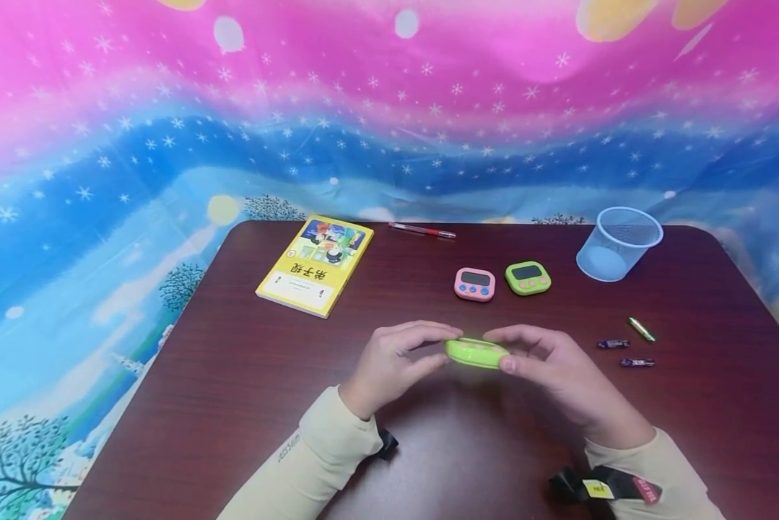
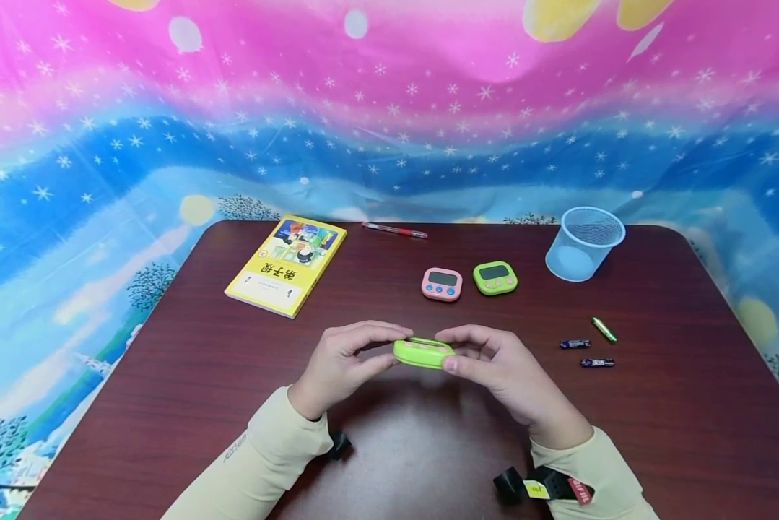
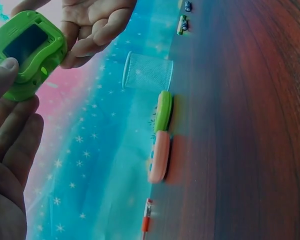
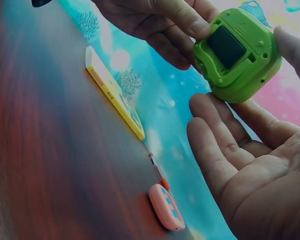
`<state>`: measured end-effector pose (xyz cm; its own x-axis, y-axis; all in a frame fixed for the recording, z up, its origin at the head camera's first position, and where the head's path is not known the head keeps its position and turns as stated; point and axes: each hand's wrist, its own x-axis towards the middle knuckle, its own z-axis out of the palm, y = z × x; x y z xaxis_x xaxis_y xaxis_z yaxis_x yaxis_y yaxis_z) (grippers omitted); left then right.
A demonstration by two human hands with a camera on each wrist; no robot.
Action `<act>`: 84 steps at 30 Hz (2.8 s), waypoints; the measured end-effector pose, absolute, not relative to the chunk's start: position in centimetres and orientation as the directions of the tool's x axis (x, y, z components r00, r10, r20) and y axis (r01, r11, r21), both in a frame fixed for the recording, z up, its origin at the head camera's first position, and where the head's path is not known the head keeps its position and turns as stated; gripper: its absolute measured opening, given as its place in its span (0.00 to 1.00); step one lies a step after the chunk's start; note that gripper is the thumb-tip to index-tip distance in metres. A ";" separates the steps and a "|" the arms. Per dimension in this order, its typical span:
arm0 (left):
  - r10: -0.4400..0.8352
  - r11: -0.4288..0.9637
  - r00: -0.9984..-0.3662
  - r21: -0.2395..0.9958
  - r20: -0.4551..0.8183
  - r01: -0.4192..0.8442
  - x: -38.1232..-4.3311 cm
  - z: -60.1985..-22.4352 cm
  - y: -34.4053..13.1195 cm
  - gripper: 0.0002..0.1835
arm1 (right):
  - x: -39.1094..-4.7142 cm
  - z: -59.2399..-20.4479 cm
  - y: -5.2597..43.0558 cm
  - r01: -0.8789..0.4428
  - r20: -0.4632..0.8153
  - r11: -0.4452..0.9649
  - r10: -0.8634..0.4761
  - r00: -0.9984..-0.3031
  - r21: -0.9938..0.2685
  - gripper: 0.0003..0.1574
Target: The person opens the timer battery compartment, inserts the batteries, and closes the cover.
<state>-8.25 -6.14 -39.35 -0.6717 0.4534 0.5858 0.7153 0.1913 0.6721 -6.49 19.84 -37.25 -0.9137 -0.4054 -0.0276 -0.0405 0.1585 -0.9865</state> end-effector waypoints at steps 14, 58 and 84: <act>0.322 0.160 -0.904 0.925 0.282 0.345 -8.0 -39.3 -5.7 0.17 | -5.7 -37.1 18.8 -0.386 0.331 0.400 -0.203 -0.922 -0.831 0.35; 0.525 0.025 -0.833 0.976 0.173 0.218 -6.7 -38.0 -4.7 0.44 | -5.2 -37.4 18.3 -0.455 0.370 0.352 -0.285 -0.884 -0.818 0.42; 0.599 -0.050 -0.776 0.977 0.197 0.209 -6.1 -39.3 -3.7 0.39 | -3.9 -38.8 15.4 -0.372 0.376 0.262 -0.035 -0.926 -0.891 0.18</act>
<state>-6.07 -3.66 -39.29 -0.7760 0.5991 0.1972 0.2092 -0.0504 0.9766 -3.89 15.43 -38.85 -0.9258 -0.0355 0.3764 -0.3721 0.2617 -0.8905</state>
